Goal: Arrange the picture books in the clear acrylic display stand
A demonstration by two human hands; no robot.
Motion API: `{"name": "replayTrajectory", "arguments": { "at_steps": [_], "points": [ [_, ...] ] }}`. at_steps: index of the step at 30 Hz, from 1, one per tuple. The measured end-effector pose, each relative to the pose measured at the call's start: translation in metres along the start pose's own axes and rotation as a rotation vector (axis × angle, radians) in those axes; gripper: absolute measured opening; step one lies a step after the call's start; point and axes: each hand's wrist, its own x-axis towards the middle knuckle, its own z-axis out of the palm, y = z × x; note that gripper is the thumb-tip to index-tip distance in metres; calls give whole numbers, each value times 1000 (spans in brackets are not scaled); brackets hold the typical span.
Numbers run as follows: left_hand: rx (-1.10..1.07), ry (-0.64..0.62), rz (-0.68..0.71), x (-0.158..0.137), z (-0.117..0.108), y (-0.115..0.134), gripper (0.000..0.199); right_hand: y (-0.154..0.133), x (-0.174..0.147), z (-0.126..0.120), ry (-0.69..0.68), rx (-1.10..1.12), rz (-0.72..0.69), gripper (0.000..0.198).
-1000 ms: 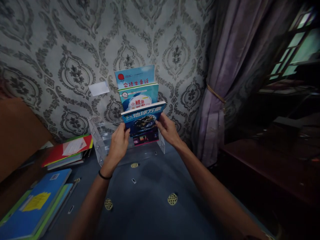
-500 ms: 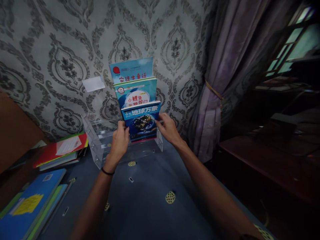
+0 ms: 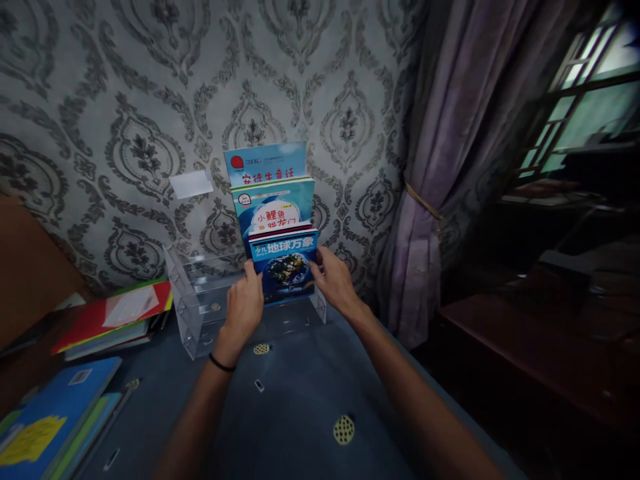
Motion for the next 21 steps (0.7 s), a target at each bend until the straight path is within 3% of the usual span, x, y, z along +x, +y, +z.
{"name": "replayTrajectory", "arguments": {
  "at_steps": [8,21],
  "points": [
    [81,-14,-1,1,1,1,25,0,0,2,-35,-190,24,31],
    [94,-35,13,5,8,1,20,2,-1,2,-69,-229,85,27]
  ]
}}
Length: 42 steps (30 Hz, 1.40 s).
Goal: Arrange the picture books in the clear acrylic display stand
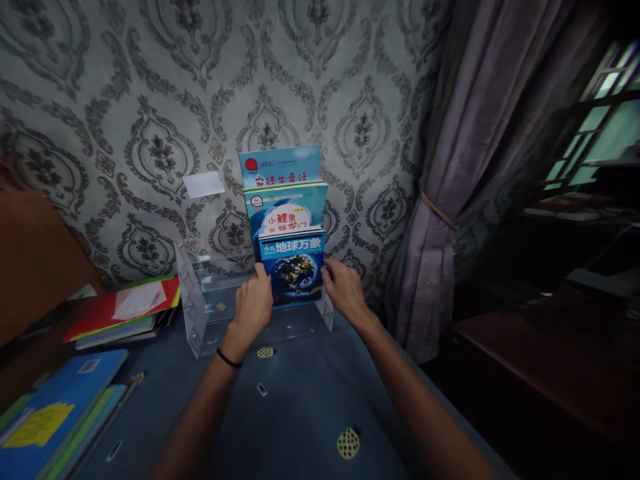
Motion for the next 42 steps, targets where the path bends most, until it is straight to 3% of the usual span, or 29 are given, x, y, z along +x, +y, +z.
{"name": "replayTrajectory", "arguments": {
  "at_steps": [17,23,25,29,31,34,37,42],
  "points": [
    [-46,11,13,-2,-4,1,19,2,2,-6,-52,-70,64,33],
    [-42,33,35,-3,-8,-9,28,-17,3,-10,250,13,193,52],
    [-48,34,32,-3,-6,-13,25,-28,2,-11,270,105,133,49],
    [-72,60,68,-11,-7,-19,22,-44,-6,-12,158,177,-75,44],
    [-79,78,99,-20,-13,-24,22,-46,-7,-8,121,165,-101,44],
    [-45,98,145,-43,-26,-40,24,-43,-7,-3,109,152,-59,40],
    [34,55,152,-77,-38,-71,26,-44,-9,0,94,250,-14,37],
    [114,-4,-46,-148,-45,-160,28,-67,-23,-3,16,463,-68,34]
  ]
}}
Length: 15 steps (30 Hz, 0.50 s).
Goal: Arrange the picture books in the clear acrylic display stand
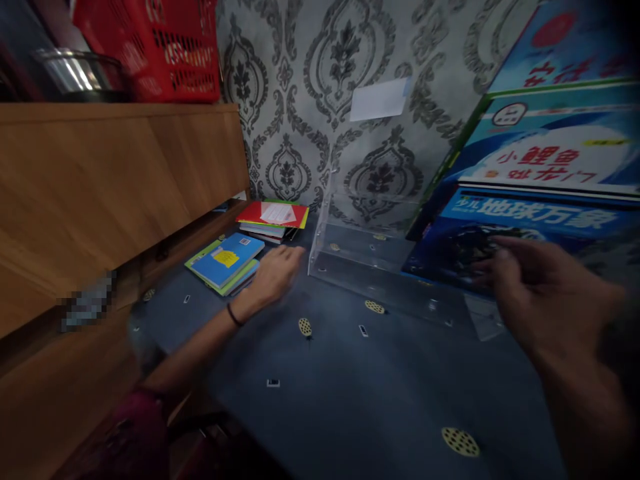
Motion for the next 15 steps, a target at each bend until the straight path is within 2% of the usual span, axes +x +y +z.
{"name": "replayTrajectory", "arguments": {
  "at_steps": [2,3,7,11,15],
  "points": [
    [40,-32,-145,-22,3,-44,26,-15,-9,8,-76,56,-74,32],
    [66,-90,-298,-30,4,-65,26,-23,-16,14,-128,80,-113,31],
    [128,-127,-543,-51,3,-136,33,-52,-57,49,-470,187,-253,28],
    [98,-205,-675,-58,2,-168,43,-81,-114,87,-799,233,-342,31],
    [38,-214,-686,-64,16,-185,52,-105,-151,107,-992,252,-401,28]
  ]
}}
